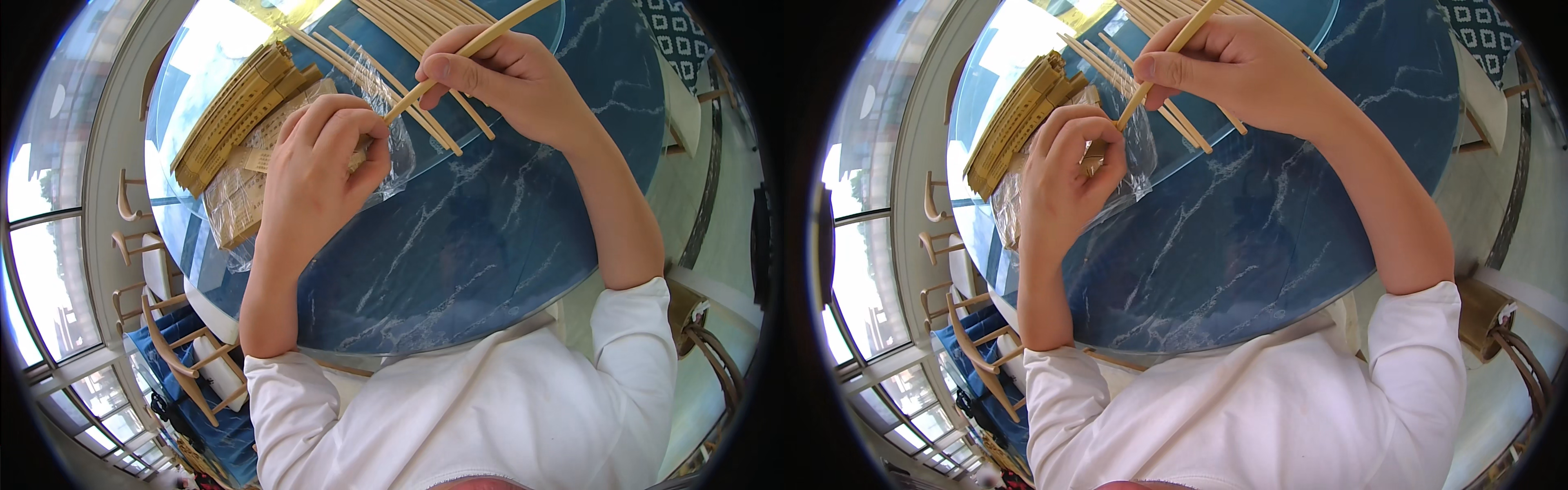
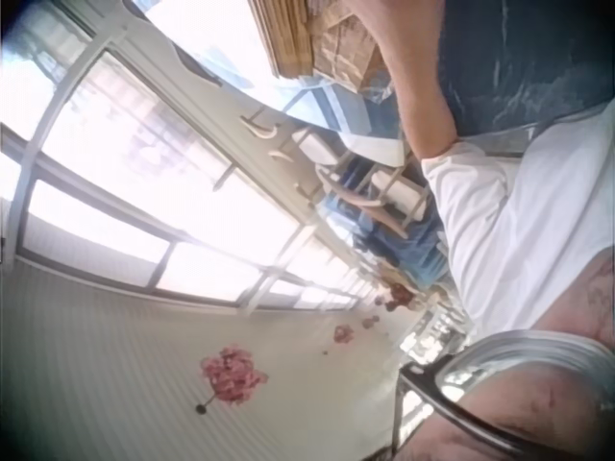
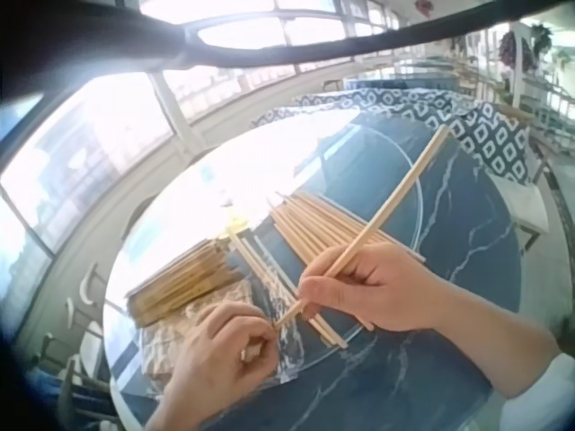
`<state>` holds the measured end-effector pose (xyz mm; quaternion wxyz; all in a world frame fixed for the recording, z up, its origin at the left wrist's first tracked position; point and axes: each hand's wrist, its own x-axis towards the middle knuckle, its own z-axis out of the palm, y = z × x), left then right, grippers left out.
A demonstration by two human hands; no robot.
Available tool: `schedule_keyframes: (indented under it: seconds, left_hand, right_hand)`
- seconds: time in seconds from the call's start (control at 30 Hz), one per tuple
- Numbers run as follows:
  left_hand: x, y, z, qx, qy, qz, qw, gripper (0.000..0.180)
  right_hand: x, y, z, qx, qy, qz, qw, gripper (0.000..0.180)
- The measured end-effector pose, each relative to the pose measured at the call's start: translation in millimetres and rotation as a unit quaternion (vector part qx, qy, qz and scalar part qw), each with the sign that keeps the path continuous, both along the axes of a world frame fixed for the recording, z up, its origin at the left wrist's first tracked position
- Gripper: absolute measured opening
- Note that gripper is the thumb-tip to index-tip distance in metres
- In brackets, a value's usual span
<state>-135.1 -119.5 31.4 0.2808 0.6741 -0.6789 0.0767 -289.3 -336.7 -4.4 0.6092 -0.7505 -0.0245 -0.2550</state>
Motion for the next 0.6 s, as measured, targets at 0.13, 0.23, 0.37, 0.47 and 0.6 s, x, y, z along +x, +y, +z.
schedule_keyframes:
  seconds: [0.13, 0.23, 0.37, 0.47, 0.6]
  left_hand:
    - [-2.7, -0.5, -3.9, -0.004, 0.025, 0.004, 1.0, 0.025]
    - [-1.3, -2.2, -5.6, -0.03, -0.008, -0.002, 1.0, 0.026]
    - [4.4, -4.6, -9.5, -0.069, -0.066, 0.024, 0.995, 0.024]
    - [6.7, -4.6, -11.8, -0.07, -0.067, 0.075, 0.992, 0.023]
    - [14.2, -2.0, -27.5, -0.079, -0.118, 0.118, 0.983, 0.021]
  right_hand:
    - [-2.6, 14.1, 12.6, 0.009, 0.065, 0.007, 0.998, 0.025]
    - [3.3, 20.8, 6.5, 0.001, 0.083, 0.003, 0.997, 0.027]
    - [4.0, 0.0, 9.1, -0.086, 0.042, -0.078, 0.992, 0.041]
    - [1.3, -18.4, 21.8, 0.153, -0.006, -0.148, 0.977, 0.023]
    - [-6.5, -57.6, -9.5, 0.177, 0.068, -0.199, 0.961, 0.039]
